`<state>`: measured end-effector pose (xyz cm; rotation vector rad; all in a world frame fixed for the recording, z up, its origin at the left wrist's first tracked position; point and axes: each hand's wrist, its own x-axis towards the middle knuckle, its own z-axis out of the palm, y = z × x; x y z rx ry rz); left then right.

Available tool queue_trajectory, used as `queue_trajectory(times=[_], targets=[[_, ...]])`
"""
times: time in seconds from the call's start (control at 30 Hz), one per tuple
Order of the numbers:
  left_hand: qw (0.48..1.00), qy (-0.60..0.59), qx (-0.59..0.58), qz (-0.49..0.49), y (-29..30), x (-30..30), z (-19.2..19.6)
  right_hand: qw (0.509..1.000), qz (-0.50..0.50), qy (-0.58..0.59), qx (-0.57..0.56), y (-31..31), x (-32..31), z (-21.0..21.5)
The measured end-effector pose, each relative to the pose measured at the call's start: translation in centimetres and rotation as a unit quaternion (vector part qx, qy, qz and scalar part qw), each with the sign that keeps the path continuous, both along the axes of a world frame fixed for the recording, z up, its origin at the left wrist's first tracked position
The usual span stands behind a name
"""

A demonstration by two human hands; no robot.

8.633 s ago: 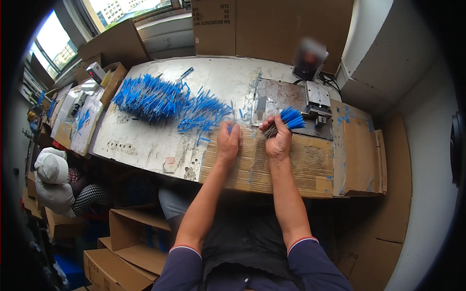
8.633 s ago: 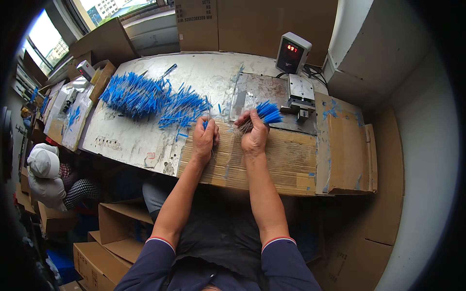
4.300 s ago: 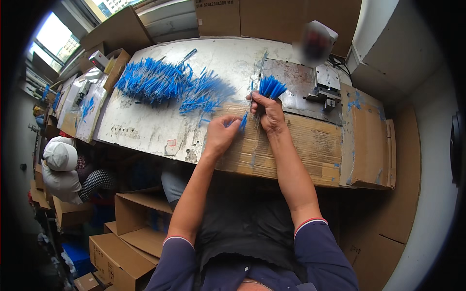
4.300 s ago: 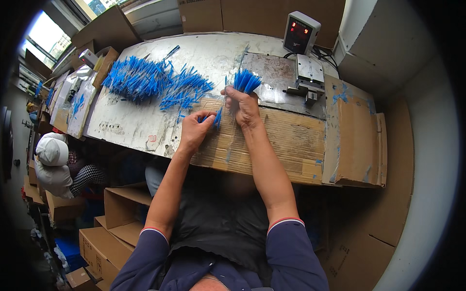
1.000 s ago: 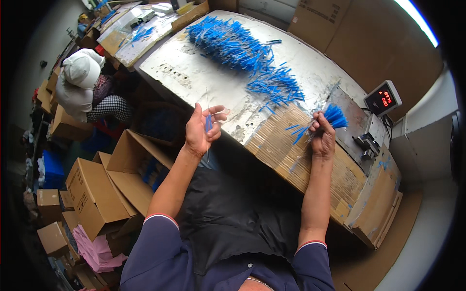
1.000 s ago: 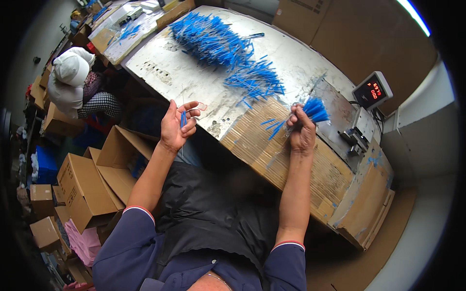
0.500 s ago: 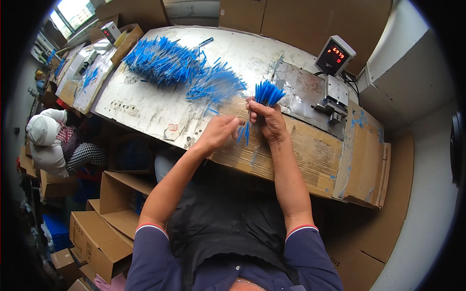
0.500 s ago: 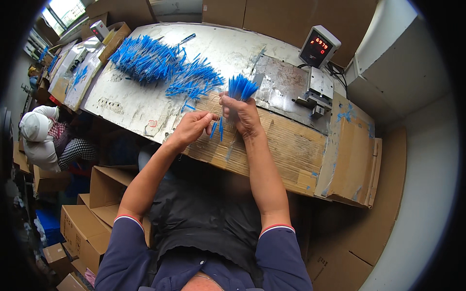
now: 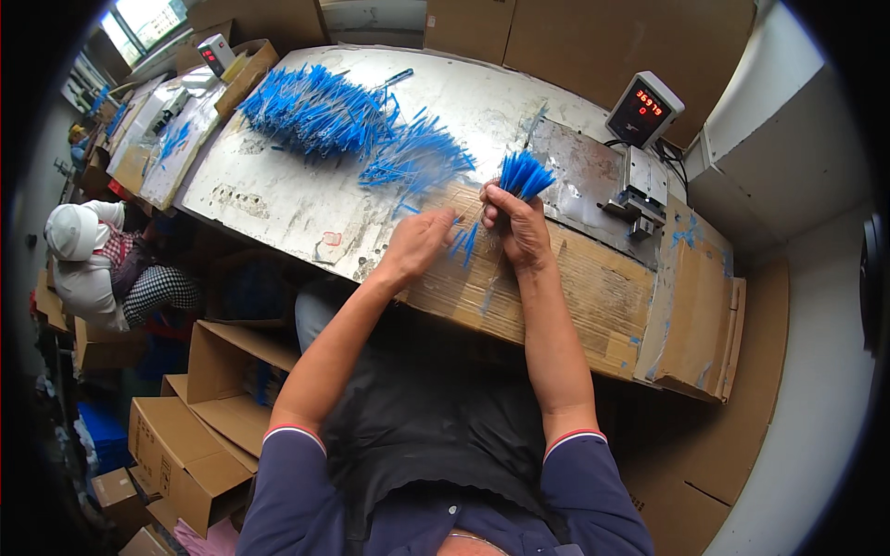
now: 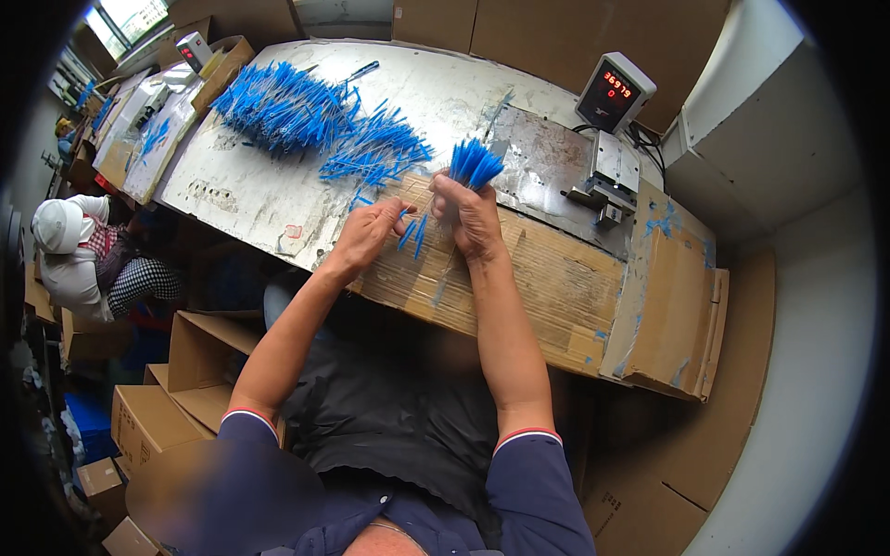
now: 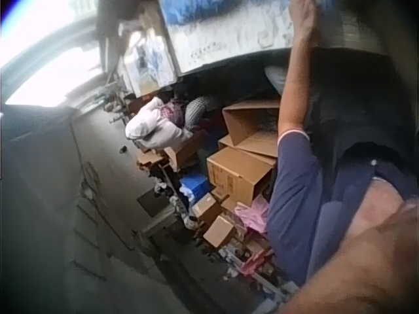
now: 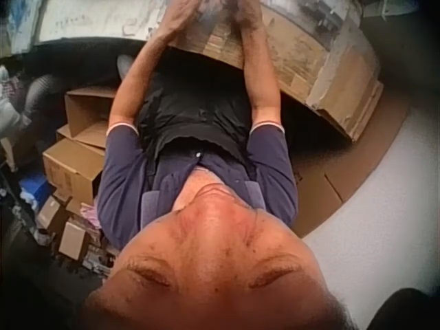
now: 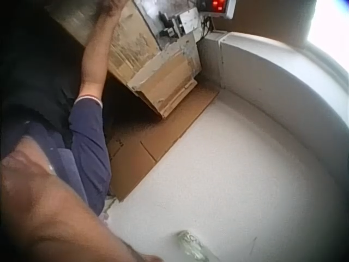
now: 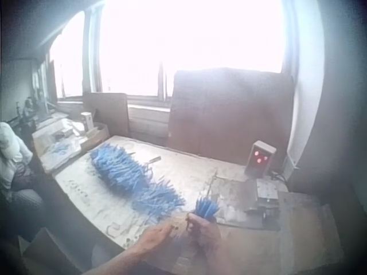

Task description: The worker is grouping blue plastic filaments into bundles and inserting them into an assembly machine to create brushes.

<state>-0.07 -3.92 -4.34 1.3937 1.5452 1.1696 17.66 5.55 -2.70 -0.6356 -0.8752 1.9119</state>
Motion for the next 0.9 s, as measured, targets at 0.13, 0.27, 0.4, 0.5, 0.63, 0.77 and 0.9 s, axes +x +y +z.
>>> queue_trajectory(times=[0.13, 0.27, 0.4, 0.5, 0.63, 0.77, 0.9], targets=[[0.971, -0.211, -0.082, 0.072, -1.1, 0.3, 2.2, 0.999, -0.025, 0.047, -0.010, 0.9, 1.1, -0.6], [0.960, -0.260, -0.098, 0.041, -1.5, 0.4, 2.7, 0.999, -0.007, 0.041, -0.002, 0.7, 0.8, -0.7], [0.915, -0.364, -0.171, -0.029, -1.2, 0.9, 1.9, 0.999, -0.004, 0.037, -0.007, 0.8, 0.6, -0.9], [0.889, -0.423, -0.175, -0.020, -0.9, 1.3, 1.7, 1.000, -0.015, 0.019, -0.009, 0.8, 0.7, -1.0], [0.850, -0.488, -0.195, -0.037, -0.9, 1.1, 1.8, 0.999, -0.039, -0.011, 0.011, 0.4, 0.5, -0.5], [0.850, -0.480, -0.209, -0.059, -1.1, 1.1, 2.2, 0.997, -0.056, -0.039, 0.023, 0.4, 0.3, -0.7], [0.899, -0.383, -0.202, -0.059, -1.1, 1.8, 2.2, 0.996, -0.068, -0.048, 0.033, 0.3, 0.5, -0.7]])
